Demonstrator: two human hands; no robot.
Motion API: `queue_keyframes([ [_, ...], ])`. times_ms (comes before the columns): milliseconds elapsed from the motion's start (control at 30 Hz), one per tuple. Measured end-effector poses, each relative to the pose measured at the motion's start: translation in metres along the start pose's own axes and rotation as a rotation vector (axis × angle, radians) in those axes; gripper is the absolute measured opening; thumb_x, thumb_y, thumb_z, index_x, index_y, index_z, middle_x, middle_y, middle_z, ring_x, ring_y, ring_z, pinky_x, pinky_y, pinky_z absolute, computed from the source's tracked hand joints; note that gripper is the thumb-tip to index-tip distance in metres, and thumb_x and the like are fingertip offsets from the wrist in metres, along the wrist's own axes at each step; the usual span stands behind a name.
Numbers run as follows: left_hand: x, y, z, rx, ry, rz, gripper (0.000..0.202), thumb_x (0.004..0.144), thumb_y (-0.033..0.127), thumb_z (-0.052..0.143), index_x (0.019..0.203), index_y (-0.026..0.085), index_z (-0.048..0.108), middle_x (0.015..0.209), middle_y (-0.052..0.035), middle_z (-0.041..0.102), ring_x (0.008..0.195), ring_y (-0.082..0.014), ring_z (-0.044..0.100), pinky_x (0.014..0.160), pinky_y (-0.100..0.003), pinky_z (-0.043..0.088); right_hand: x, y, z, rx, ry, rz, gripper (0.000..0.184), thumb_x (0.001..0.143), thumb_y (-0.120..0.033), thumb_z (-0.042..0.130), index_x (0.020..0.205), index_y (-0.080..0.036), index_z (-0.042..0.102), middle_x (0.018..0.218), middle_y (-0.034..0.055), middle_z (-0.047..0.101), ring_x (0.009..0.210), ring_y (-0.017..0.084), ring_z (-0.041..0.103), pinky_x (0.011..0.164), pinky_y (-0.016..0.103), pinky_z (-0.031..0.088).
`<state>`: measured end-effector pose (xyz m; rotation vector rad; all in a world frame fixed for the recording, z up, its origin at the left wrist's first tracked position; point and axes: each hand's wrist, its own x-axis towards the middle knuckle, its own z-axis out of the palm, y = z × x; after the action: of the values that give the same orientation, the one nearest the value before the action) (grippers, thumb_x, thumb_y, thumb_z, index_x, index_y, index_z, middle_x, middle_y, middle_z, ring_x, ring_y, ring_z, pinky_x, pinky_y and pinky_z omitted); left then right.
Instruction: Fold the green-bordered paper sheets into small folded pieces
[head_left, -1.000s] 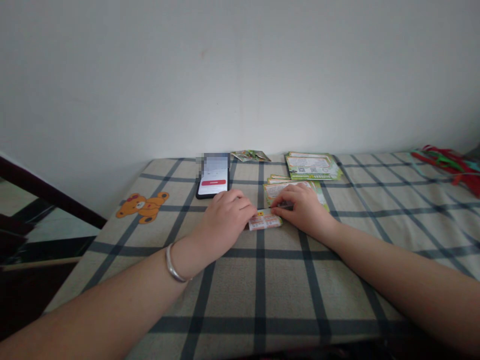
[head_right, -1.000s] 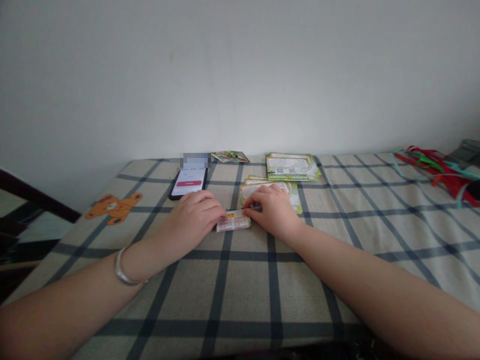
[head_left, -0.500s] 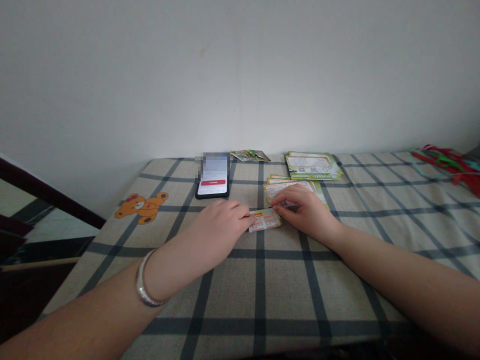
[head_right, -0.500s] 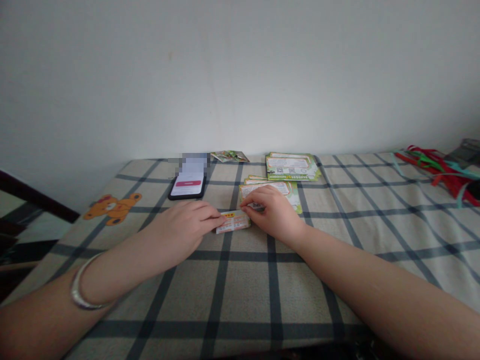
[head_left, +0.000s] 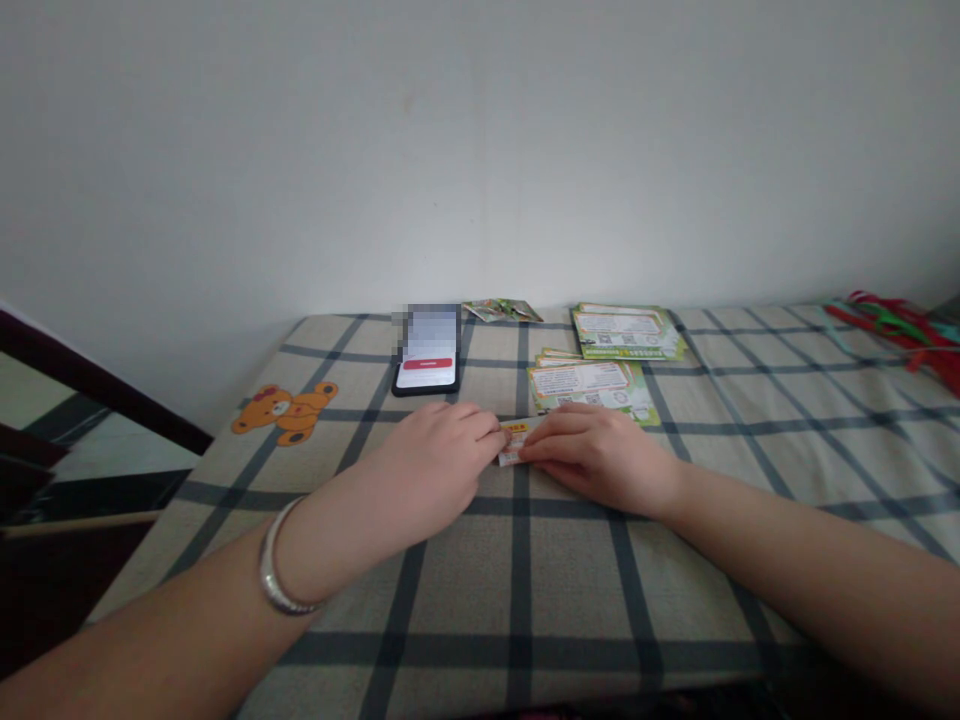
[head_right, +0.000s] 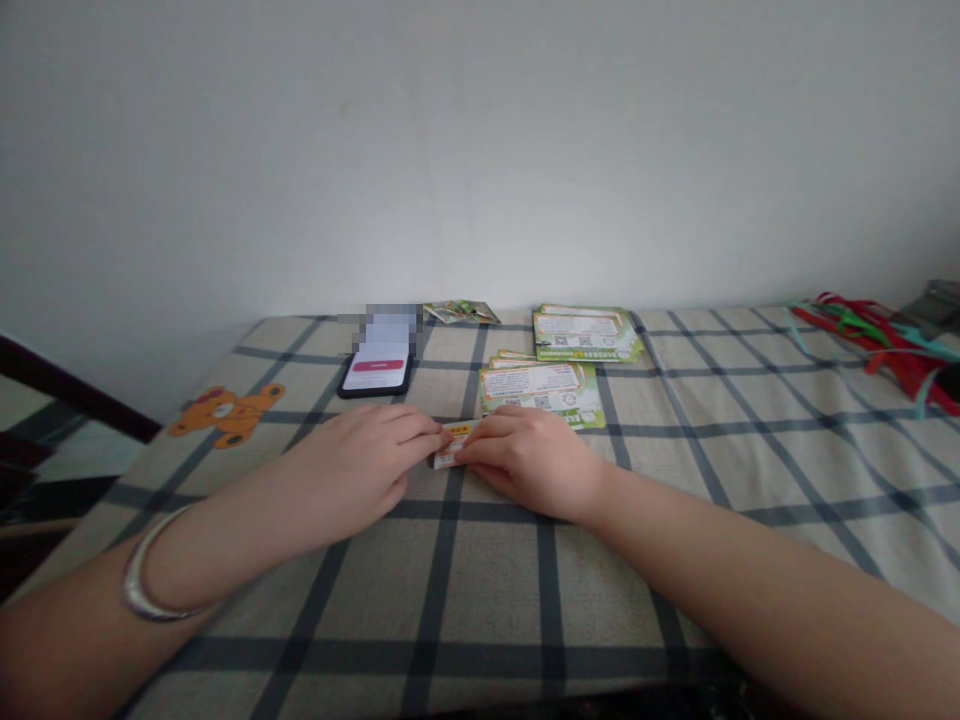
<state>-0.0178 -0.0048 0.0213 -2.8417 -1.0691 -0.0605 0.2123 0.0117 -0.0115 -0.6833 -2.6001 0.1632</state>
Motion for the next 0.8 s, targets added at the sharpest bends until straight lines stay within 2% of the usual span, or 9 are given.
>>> queue_keyframes([
  [100,-0.002,-0.002,-0.003,-0.038,-0.004,-0.001,0.027,0.080,0.009,0.053,0.102,0.018,0.064,0.101,-0.0052,0.063,0.098,-0.0216,0.057,0.089,-0.038,0.047,0.001,-0.003,-0.002,-0.037,-0.029,0.000,0.023,0.094,-0.024,0.050,0.108,-0.023,0.069,0.104,0.0024,0.070,0.093,0.016,0.063,0.084,0.033,0.051],
  [300,-0.011,0.000,-0.010,-0.072,-0.023,0.033,0.042,0.077,0.007,0.051,0.115,0.023,0.059,0.115,-0.0076,0.061,0.106,-0.0234,0.056,0.091,-0.041,0.046,0.002,-0.006,-0.004,-0.104,-0.074,-0.001,0.025,0.095,-0.026,0.046,0.108,-0.022,0.068,0.101,0.0051,0.069,0.093,0.019,0.061,0.082,0.035,0.052],
  [400,-0.012,0.002,-0.011,-0.060,-0.042,0.049,0.036,0.078,0.007,0.051,0.109,0.022,0.062,0.119,-0.0079,0.061,0.115,-0.0250,0.053,0.097,-0.044,0.043,0.001,-0.006,-0.004,-0.116,-0.085,-0.011,0.024,0.094,-0.025,0.048,0.109,-0.022,0.067,0.104,0.0044,0.068,0.094,0.020,0.060,0.083,0.035,0.052],
  [533,-0.011,0.003,-0.012,-0.036,-0.052,0.029,0.027,0.078,0.008,0.052,0.097,0.022,0.065,0.116,-0.0074,0.062,0.116,-0.0259,0.052,0.097,-0.046,0.043,0.000,-0.008,-0.003,-0.147,-0.093,-0.009,0.024,0.095,-0.026,0.047,0.108,-0.022,0.067,0.103,0.0042,0.067,0.092,0.019,0.059,0.082,0.034,0.052],
  [733,-0.010,0.005,-0.011,-0.031,-0.045,0.047,0.025,0.078,0.011,0.055,0.099,0.021,0.064,0.108,-0.0061,0.062,0.111,-0.0260,0.053,0.095,-0.046,0.043,0.001,-0.007,-0.002,-0.182,-0.102,-0.043,0.026,0.097,-0.026,0.043,0.107,-0.021,0.067,0.096,0.0050,0.068,0.087,0.018,0.059,0.079,0.034,0.052],
  [800,-0.009,0.005,-0.011,-0.050,-0.053,0.043,0.025,0.077,0.011,0.055,0.098,0.021,0.064,0.106,-0.0062,0.063,0.108,-0.0254,0.054,0.094,-0.045,0.045,0.000,-0.007,-0.003,-0.194,-0.111,-0.073,0.027,0.097,-0.024,0.043,0.112,-0.019,0.065,0.099,0.0059,0.069,0.089,0.019,0.060,0.079,0.035,0.052],
])
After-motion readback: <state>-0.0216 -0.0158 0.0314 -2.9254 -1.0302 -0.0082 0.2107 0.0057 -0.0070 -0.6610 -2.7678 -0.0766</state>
